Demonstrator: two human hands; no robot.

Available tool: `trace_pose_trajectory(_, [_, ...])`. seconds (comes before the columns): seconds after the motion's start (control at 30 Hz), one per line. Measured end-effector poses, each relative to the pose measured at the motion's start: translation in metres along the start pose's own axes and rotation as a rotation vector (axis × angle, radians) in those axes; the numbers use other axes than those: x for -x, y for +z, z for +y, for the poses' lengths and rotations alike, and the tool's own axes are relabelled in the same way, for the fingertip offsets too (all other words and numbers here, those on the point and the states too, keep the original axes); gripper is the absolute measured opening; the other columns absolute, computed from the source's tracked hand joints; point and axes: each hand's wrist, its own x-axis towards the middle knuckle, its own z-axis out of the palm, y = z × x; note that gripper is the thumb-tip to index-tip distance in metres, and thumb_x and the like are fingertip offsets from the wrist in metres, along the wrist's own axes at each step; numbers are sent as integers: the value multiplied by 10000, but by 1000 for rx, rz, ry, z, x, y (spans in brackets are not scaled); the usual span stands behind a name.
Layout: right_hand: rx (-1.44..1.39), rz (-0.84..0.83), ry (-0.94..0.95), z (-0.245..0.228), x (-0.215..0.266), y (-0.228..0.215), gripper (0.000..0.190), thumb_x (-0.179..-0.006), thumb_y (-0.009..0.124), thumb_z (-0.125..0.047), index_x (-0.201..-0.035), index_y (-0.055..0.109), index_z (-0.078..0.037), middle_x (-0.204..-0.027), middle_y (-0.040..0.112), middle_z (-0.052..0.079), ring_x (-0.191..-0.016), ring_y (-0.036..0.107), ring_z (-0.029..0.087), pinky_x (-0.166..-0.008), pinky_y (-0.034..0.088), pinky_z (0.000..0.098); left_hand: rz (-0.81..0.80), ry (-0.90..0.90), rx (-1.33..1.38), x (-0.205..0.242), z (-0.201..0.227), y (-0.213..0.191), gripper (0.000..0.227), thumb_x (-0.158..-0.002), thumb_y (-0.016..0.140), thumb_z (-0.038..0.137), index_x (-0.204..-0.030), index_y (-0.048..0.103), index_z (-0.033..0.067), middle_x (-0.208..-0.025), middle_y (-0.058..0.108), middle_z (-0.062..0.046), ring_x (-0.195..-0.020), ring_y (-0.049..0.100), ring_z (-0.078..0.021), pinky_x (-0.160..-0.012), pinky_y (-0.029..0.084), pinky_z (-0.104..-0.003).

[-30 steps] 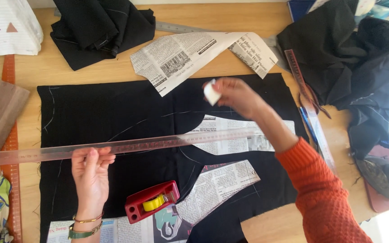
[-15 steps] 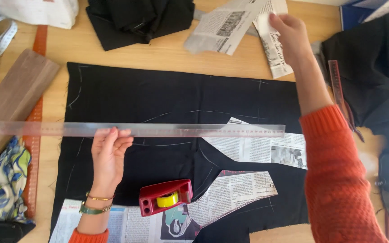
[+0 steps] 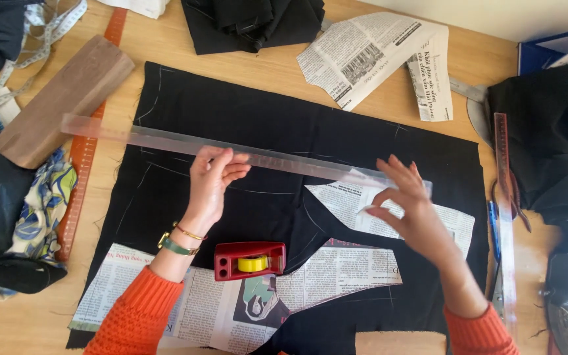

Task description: The person uses a ruler and tailor's chalk to mark lines on black fabric around paper patterns, and later adjusts and tapes the patterns onto the fabric.

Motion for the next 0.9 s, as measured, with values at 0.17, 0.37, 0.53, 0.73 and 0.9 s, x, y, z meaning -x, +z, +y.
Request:
trace_pose_trajectory(0.17, [498, 227, -106, 28, 20, 25, 144, -904, 789, -261, -887, 710, -142, -1397, 666, 76, -1368, 561, 274, -1263, 184, 564, -52, -117, 25, -10, -14, 9, 210, -970, 625, 167, -1089, 456, 204, -895, 755, -246, -806, 783, -277, -723, 646, -333])
trace_pose_trajectory(0.37, [172, 248, 7, 117, -13, 20, 217, -864, 872, -322, -904, 697, -200, -931, 706, -80, -899, 623, 132, -959, 337, 305, -111, -196, -90, -36, -3, 42, 778, -897, 701, 520, -1379, 360, 14, -1049, 716, -292, -896, 773, -308, -808, 643, -369])
trace_pose_trajectory(0.53, [-70, 69, 336, 149, -61, 22, 232, -907, 843, -266, -976, 751, -64, -810, 673, 69, -735, 578, 166, -744, 434, 322, 76, 324, -717, -88, -29, 2, 570, -918, 748, 437, -1233, 497, 34, -985, 651, -176, -825, 707, -283, -785, 587, -389])
trace_pose_trajectory(0.73, [-153, -55, 437, 152, -100, 24, 259, -957, 799, -286, -1012, 745, -39, -769, 627, 92, -735, 525, 175, -722, 409, 323, 405, 625, -1655, -129, -20, -43, 652, -962, 653, 513, -1482, 459, 172, -1521, 401, -131, -1401, 293, -320, -1080, 241, -562])
trace_pose_trajectory(0.9, [-197, -151, 418, 175, -116, 23, 233, -982, 707, -297, -998, 725, -65, -869, 695, 51, -742, 556, 141, -680, 395, 282, 395, 497, -1772, -155, -14, -53, 877, -982, 334, 728, -1569, 355, 77, -1652, 290, -88, -1535, 71, -345, -1153, 21, -725])
